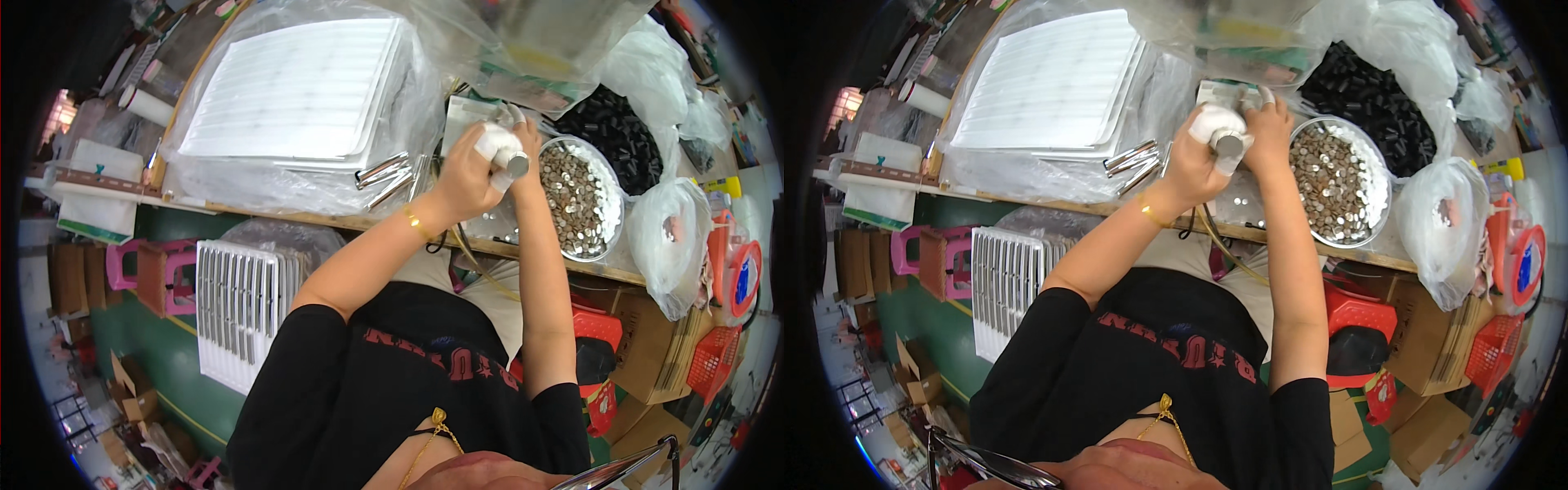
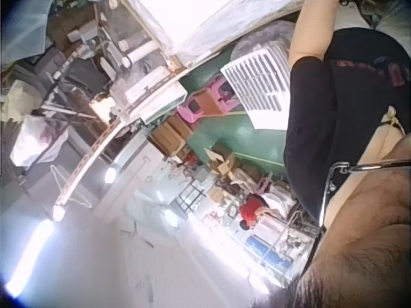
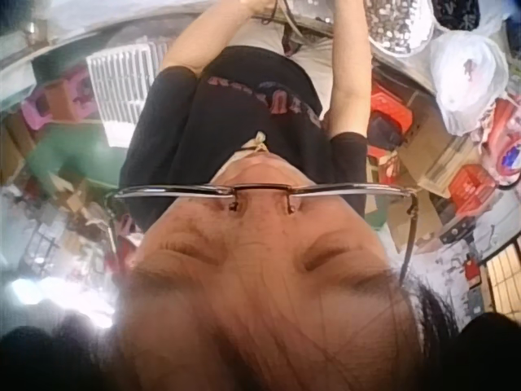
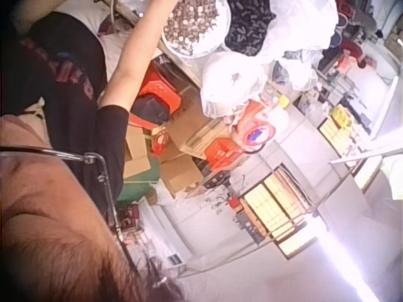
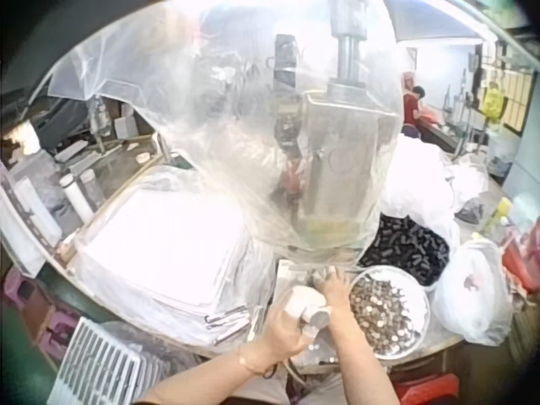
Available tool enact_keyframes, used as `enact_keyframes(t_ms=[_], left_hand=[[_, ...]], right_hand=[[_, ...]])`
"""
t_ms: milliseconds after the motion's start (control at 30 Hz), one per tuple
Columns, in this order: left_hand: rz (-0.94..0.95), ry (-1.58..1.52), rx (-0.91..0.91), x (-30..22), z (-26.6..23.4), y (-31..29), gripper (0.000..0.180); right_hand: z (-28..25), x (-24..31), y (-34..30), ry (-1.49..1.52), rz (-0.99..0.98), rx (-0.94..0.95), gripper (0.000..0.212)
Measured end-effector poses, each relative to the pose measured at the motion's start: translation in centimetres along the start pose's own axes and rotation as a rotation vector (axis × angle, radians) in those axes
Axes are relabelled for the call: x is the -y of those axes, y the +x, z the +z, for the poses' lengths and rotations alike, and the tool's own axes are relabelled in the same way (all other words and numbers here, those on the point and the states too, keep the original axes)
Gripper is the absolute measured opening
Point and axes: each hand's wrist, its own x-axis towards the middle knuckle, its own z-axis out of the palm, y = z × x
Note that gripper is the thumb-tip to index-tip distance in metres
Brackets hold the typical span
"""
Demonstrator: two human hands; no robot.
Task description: Assembling small mechanical components by inserting pins and caps into housings using a manual jig.
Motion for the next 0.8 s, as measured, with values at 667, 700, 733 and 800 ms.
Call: enact_keyframes(t_ms=[667,700,733,800], left_hand=[[-0.358,1.086,0.905,3.1,-10.3,-6.1,0.017],[-0.389,1.08,0.899,3.1,-10.3,-6.0,0.017],[-0.397,1.092,0.893,2.8,-10.5,-5.8,0.017],[-0.521,1.034,0.8,2.1,-11.1,-4.9,0.017]], right_hand=[[-1.5,3.6,-8.9,0.297,0.095,-0.049,0.03],[-1.2,3.2,-9.4,0.299,0.09,-0.05,0.03],[-0.6,2.8,-9.9,0.336,0.08,-0.066,0.029],[0.3,1.8,-10.7,0.399,0.104,-0.065,0.027]])
